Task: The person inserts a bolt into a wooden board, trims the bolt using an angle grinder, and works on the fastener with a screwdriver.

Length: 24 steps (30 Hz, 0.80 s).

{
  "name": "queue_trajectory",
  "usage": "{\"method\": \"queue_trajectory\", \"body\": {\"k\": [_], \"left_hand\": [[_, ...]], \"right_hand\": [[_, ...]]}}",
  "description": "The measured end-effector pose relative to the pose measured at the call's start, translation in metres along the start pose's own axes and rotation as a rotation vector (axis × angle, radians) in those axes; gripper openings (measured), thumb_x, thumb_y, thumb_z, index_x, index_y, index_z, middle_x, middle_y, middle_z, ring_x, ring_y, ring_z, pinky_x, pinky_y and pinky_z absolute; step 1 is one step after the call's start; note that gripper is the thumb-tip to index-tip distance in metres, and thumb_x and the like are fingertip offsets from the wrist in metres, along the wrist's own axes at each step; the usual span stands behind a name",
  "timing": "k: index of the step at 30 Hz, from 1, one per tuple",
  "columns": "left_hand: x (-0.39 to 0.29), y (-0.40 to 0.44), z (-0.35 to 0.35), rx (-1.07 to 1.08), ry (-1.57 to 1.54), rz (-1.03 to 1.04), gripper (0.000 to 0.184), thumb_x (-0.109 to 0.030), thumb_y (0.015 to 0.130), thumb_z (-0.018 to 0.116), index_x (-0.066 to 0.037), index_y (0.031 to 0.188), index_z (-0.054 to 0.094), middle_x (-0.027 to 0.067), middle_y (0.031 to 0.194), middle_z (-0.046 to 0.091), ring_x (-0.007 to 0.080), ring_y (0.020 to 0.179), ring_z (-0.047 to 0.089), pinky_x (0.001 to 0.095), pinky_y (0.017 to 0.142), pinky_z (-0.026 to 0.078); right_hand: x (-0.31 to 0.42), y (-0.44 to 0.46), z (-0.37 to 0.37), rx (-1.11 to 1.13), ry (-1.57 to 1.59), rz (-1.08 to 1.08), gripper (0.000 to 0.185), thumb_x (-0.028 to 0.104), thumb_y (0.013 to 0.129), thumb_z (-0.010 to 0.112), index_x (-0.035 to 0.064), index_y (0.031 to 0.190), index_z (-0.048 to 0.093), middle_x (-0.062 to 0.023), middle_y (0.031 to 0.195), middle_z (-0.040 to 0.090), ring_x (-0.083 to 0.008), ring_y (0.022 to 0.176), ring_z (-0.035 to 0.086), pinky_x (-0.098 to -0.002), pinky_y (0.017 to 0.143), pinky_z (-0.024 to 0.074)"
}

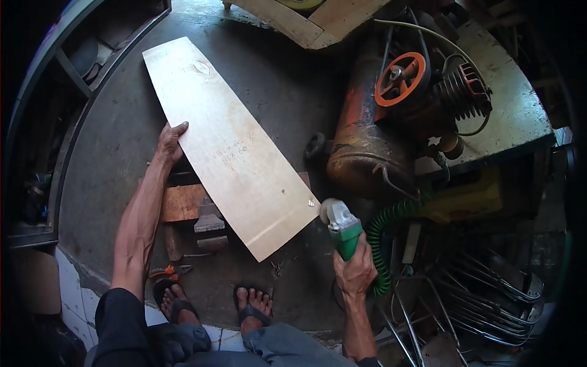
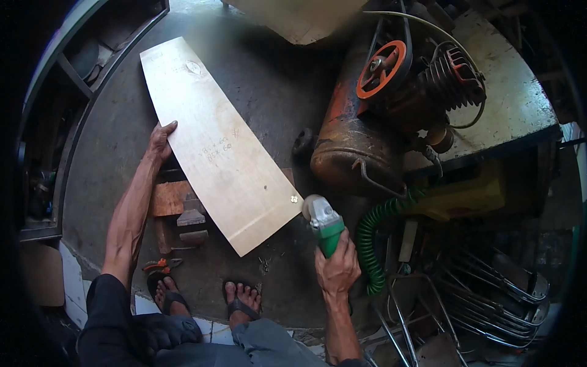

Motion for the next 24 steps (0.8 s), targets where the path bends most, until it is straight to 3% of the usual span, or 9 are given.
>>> {"method": "queue_trajectory", "body": {"k": [9,11,14,16,19,20,22,23,24], "left_hand": [[-0.006,0.016,0.007,0.013,0.052,-0.081,0.052,0.002,0.095,0.062,0.004,0.143,0.041,0.0227,0.136,0.058,0.0337,0.123,0.06,0.0494,0.106,0.051],[-0.007,0.02,0.0,0.008,0.089,-0.116,0.049,0.0,0.096,0.063,0.004,0.141,0.044,0.0227,0.136,0.059,0.0331,0.123,0.06,0.0478,0.106,0.051],[-0.01,0.029,-0.01,-0.073,0.356,-0.115,0.044,-0.001,0.095,0.063,0.005,0.137,0.05,0.0241,0.134,0.06,0.032,0.121,0.062,0.0439,0.102,0.053],[-0.067,-0.022,0.02,-0.537,1.292,0.41,0.041,-0.002,0.094,0.061,0.004,0.134,0.053,0.0233,0.13,0.061,0.0315,0.116,0.065,0.0398,0.097,0.054],[-0.105,-0.161,0.116,-0.236,1.034,0.917,0.041,-0.002,0.095,0.057,0.001,0.135,0.052,0.0197,0.118,0.063,0.0299,0.104,0.066,0.0387,0.086,0.054],[-0.094,-0.209,0.139,-0.046,1.015,1.016,0.041,-0.001,0.094,0.059,0.002,0.134,0.051,0.0195,0.116,0.063,0.0296,0.1,0.066,0.0394,0.08,0.054],[-0.029,-0.312,0.172,0.533,1.036,1.113,0.033,-0.005,0.09,0.066,0.002,0.121,0.058,0.0145,0.113,0.064,0.0274,0.099,0.063,0.0406,0.087,0.053],[-0.002,-0.356,0.196,0.926,0.995,1.048,0.047,-0.007,0.083,0.071,0.0,0.128,0.058,0.0177,0.118,0.063,0.0355,0.113,0.062,0.0446,0.096,0.052],[0.032,-0.4,0.208,1.151,0.867,0.747,0.054,-0.011,0.083,0.073,-0.002,0.134,0.057,0.0203,0.129,0.06,0.0417,0.125,0.057,0.0481,0.105,0.049]], "right_hand": [[-0.02,-0.063,-0.011,-0.007,0.086,0.244,0.08,0.027,0.075,0.086,0.0025,0.142,0.05,-0.0215,0.121,0.064,-0.0424,0.101,0.067,-0.0501,0.081,0.056],[-0.024,-0.073,-0.012,-0.053,0.179,0.327,0.072,0.027,0.076,0.085,0.0026,0.136,0.054,-0.02,0.112,0.066,-0.0398,0.098,0.069,-0.0493,0.082,0.056],[-0.042,-0.089,-0.001,0.172,0.565,0.622,0.059,0.028,0.079,0.083,0.0016,0.126,0.059,-0.0157,0.1,0.069,-0.0328,0.097,0.071,-0.0441,0.083,0.0562],[-0.056,-0.105,0.009,0.173,0.719,0.696,0.054,0.027,0.08,0.082,0.0006,0.121,0.06,-0.0142,0.095,0.069,-0.0301,0.091,0.072,-0.042,0.08,0.0574],[-0.067,-0.133,0.027,0.174,1.113,0.897,0.046,0.024,0.081,0.08,-0.0014,0.114,0.061,-0.0126,0.09,0.069,-0.0268,0.08,0.073,-0.0385,0.071,0.0595],[-0.067,-0.14,0.032,0.168,1.348,1.035,0.043,0.023,0.081,0.078,-0.0023,0.112,0.062,-0.0125,0.09,0.069,-0.0262,0.073,0.073,-0.0373,0.066,0.0604],[-0.061,-0.138,0.032,0.107,1.451,0.991,0.041,0.025,0.083,0.073,-0.0046,0.108,0.062,-0.0156,0.086,0.069,-0.0269,0.063,0.07,-0.0385,0.059,0.0613],[-0.061,-0.141,0.04,0.148,1.61,1.019,0.042,0.029,0.085,0.07,-0.0052,0.107,0.062,-0.0168,0.085,0.069,-0.0274,0.064,0.07,-0.0385,0.06,0.0616],[-0.058,-0.145,0.044,0.192,1.767,1.042,0.044,0.033,0.086,0.068,-0.0058,0.107,0.062,-0.0179,0.084,0.069,-0.0278,0.064,0.07,-0.0385,0.06,0.0618]]}}
Point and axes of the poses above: each hand's wrist, its own y-axis towards the middle knuckle, its own z-axis out of the palm, x = y × z, the point moved 5 cm from there along y, towards the middle knuckle
